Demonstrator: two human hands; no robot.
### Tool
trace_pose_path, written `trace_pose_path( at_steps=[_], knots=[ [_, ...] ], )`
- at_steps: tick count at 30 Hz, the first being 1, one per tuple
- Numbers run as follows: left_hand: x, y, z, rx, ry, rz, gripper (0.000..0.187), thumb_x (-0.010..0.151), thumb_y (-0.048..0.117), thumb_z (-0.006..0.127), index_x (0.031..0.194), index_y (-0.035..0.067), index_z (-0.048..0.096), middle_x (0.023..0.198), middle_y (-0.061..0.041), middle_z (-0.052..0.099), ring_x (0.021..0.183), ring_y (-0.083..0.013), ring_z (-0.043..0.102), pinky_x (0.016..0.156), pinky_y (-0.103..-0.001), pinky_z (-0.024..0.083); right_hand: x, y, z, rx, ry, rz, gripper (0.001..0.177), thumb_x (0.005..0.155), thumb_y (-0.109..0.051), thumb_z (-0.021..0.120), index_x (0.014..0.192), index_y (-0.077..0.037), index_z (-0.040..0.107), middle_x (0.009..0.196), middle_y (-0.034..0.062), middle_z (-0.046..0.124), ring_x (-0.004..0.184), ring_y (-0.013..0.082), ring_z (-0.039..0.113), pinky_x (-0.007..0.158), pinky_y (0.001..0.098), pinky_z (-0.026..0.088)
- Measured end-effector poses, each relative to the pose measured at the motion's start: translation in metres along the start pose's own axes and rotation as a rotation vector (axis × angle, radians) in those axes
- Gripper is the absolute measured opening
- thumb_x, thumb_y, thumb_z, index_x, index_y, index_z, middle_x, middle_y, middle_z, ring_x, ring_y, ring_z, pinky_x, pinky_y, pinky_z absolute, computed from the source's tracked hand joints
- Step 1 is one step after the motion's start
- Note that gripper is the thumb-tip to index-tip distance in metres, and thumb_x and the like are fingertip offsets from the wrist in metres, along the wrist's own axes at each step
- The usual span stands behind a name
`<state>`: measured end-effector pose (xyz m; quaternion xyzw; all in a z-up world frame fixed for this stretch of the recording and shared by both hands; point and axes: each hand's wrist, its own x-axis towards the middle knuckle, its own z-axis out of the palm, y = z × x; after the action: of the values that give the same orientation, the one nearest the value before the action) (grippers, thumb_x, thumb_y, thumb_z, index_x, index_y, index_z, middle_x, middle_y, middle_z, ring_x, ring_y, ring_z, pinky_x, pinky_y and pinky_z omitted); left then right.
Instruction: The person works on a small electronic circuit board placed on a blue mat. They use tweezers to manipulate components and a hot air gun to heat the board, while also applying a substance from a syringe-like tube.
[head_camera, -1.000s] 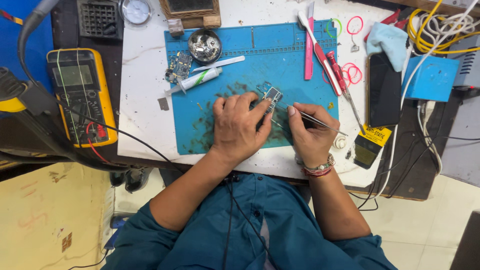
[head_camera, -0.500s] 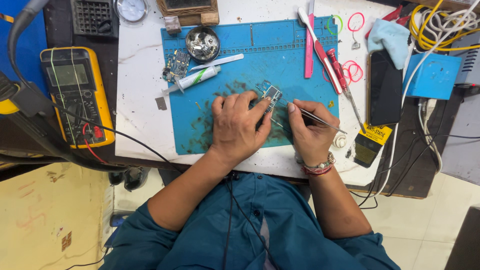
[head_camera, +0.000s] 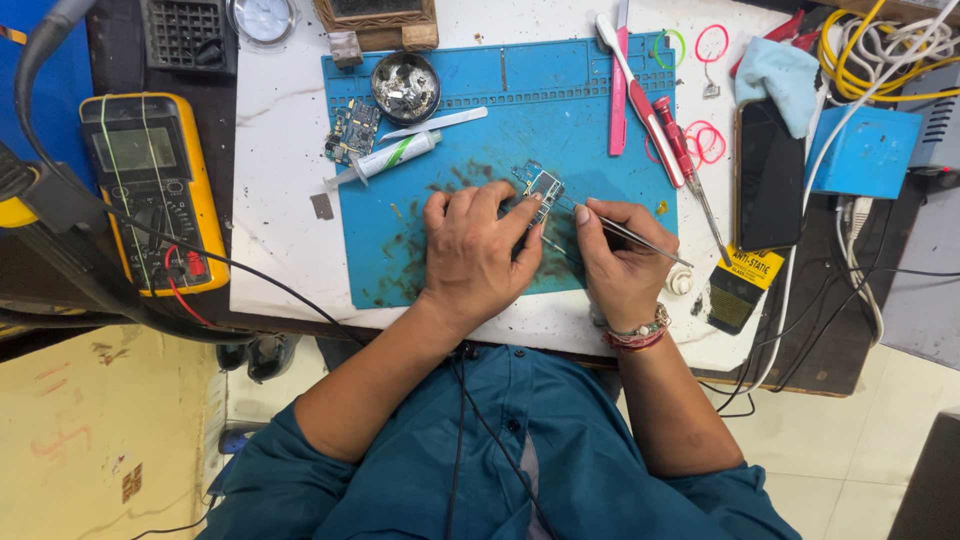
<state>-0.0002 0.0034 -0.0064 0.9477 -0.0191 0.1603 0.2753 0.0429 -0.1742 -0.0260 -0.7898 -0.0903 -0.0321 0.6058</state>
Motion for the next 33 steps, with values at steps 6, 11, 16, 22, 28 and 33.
trace_pose_path(
  at_steps=[6, 11, 16, 22, 28, 33],
  knots=[
    [-0.001, 0.000, -0.001, 0.007, -0.006, 0.003, 0.029, 0.093, 0.028, 0.071, 0.119, 0.014, 0.076, 0.116, -0.007, 0.064, 0.106, -0.0237, 0.058, 0.101, -0.048, 0.034, 0.000, 0.000, 0.000, -0.026, 0.004, -0.008, 0.007, 0.099, 0.000, 0.076, 0.104, 0.004, 0.072, 0.087, 0.0037, 0.072, 0.074, 0.0029, 0.062, 0.067, 0.0192, 0.049],
    [-0.001, 0.000, 0.000, 0.013, -0.004, 0.004, 0.029, 0.093, 0.028, 0.071, 0.118, 0.014, 0.076, 0.116, -0.007, 0.064, 0.106, -0.0240, 0.058, 0.101, -0.048, 0.034, 0.000, 0.001, 0.000, -0.034, 0.004, -0.020, 0.007, 0.099, 0.000, 0.076, 0.104, 0.004, 0.072, 0.087, 0.0036, 0.072, 0.075, 0.0030, 0.062, 0.067, 0.0194, 0.050],
    [-0.001, 0.000, 0.000, -0.001, -0.011, 0.002, 0.029, 0.094, 0.028, 0.071, 0.119, 0.014, 0.076, 0.116, -0.007, 0.064, 0.106, -0.0241, 0.058, 0.100, -0.047, 0.035, 0.000, 0.002, -0.001, -0.017, 0.003, -0.005, 0.007, 0.099, 0.000, 0.075, 0.104, 0.004, 0.072, 0.087, 0.0042, 0.072, 0.075, 0.0034, 0.062, 0.068, 0.0196, 0.050],
    [-0.004, -0.018, -0.014, 0.092, 0.057, 0.005, 0.040, 0.094, 0.034, 0.073, 0.128, 0.012, 0.070, 0.123, -0.009, 0.061, 0.113, -0.0269, 0.057, 0.101, -0.050, 0.034, -0.002, 0.005, -0.004, 0.051, 0.049, -0.048, 0.012, 0.102, -0.001, 0.074, 0.112, 0.004, 0.069, 0.097, 0.0062, 0.074, 0.086, 0.0064, 0.067, 0.077, 0.0212, 0.053],
    [-0.001, -0.066, -0.046, 0.365, 0.126, -0.123, 0.045, 0.100, 0.036, 0.073, 0.133, 0.006, 0.067, 0.129, -0.013, 0.059, 0.121, -0.0308, 0.053, 0.105, -0.052, 0.030, -0.006, 0.015, -0.004, 0.115, 0.054, -0.077, 0.019, 0.102, -0.003, 0.077, 0.117, 0.003, 0.068, 0.102, 0.0075, 0.072, 0.091, 0.0085, 0.067, 0.083, 0.0221, 0.053],
    [-0.003, -0.069, -0.048, 0.282, 0.079, -0.142, 0.025, 0.103, 0.025, 0.070, 0.124, 0.012, 0.071, 0.119, -0.007, 0.062, 0.117, -0.0270, 0.056, 0.105, -0.052, 0.030, -0.007, 0.010, -0.005, 0.028, 0.048, -0.086, 0.022, 0.101, -0.001, 0.075, 0.122, 0.003, 0.068, 0.105, 0.0095, 0.073, 0.093, 0.0100, 0.069, 0.084, 0.0230, 0.054]
  ],
)
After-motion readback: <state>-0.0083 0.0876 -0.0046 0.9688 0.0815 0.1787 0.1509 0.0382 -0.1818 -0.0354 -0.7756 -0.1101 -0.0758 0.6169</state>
